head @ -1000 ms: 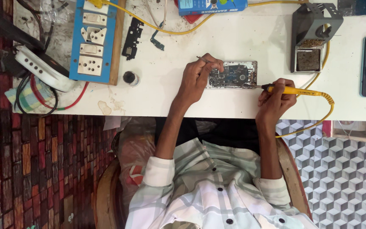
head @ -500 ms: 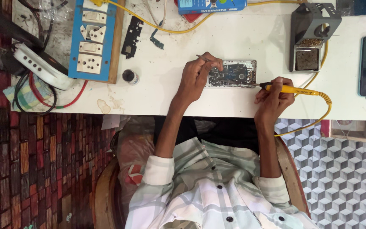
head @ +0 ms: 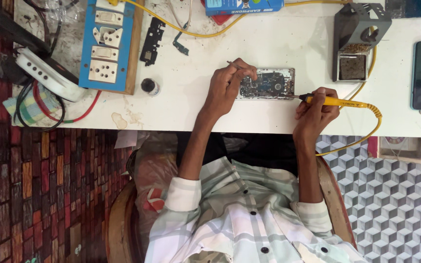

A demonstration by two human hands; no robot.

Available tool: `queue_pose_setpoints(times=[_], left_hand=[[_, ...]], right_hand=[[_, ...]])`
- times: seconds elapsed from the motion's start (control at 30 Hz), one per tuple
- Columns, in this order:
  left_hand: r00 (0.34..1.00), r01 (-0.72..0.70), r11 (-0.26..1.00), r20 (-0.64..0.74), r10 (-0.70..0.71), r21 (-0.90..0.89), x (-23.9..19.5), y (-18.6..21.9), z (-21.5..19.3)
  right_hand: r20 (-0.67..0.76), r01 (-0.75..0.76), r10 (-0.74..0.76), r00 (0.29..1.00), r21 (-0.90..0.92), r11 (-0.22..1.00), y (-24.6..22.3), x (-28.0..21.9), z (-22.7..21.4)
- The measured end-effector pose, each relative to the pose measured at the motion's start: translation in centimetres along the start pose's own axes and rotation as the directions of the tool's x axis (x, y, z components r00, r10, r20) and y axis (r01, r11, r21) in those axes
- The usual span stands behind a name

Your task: The person uses a soldering iron and solder wire to work on a small circuit board placed on a white workbench. They repeatedly apply heat and solder to various points on the board while holding it steady with their other hand.

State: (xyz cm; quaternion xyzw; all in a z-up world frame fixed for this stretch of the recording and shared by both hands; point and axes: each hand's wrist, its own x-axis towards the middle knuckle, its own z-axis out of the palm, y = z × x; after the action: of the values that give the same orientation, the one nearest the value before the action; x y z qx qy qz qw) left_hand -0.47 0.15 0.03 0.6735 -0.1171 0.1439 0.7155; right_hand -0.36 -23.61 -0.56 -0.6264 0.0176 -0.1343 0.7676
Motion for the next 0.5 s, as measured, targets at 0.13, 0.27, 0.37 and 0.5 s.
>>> queue_pose_setpoints(times=[0.13, 0.27, 0.37, 0.5], left_hand=[[1.0, -0.006, 1.0, -0.006, 0.006, 0.015, 0.08, 0.08, 0.11], [0.999, 0.037, 0.999, -0.006, -0.037, 0.016, -0.01, 0.07, 0.12], [0.999, -0.034, 0.999, -0.005, 0.034, -0.029, 0.17, 0.12, 0.03], [0.996, 0.092, 0.995, -0.011, -0.091, 0.044, 0.03, 0.0, 0.14]], right_hand=[[-0.017, 0.001, 0.0, 1.0, 0.038, 0.999, 0.04, 0.24, -0.03], [-0.007, -0.003, 0.003, 1.0, 0.003, 1.0, 0.05, 0.09, 0.0], [0.029, 0.0, 0.001, 1.0, -0.011, 1.0, -0.1, 0.22, 0.19], [0.019, -0.011, 0.012, 1.0, -0.037, 0.999, -0.24, 0.13, 0.08]])
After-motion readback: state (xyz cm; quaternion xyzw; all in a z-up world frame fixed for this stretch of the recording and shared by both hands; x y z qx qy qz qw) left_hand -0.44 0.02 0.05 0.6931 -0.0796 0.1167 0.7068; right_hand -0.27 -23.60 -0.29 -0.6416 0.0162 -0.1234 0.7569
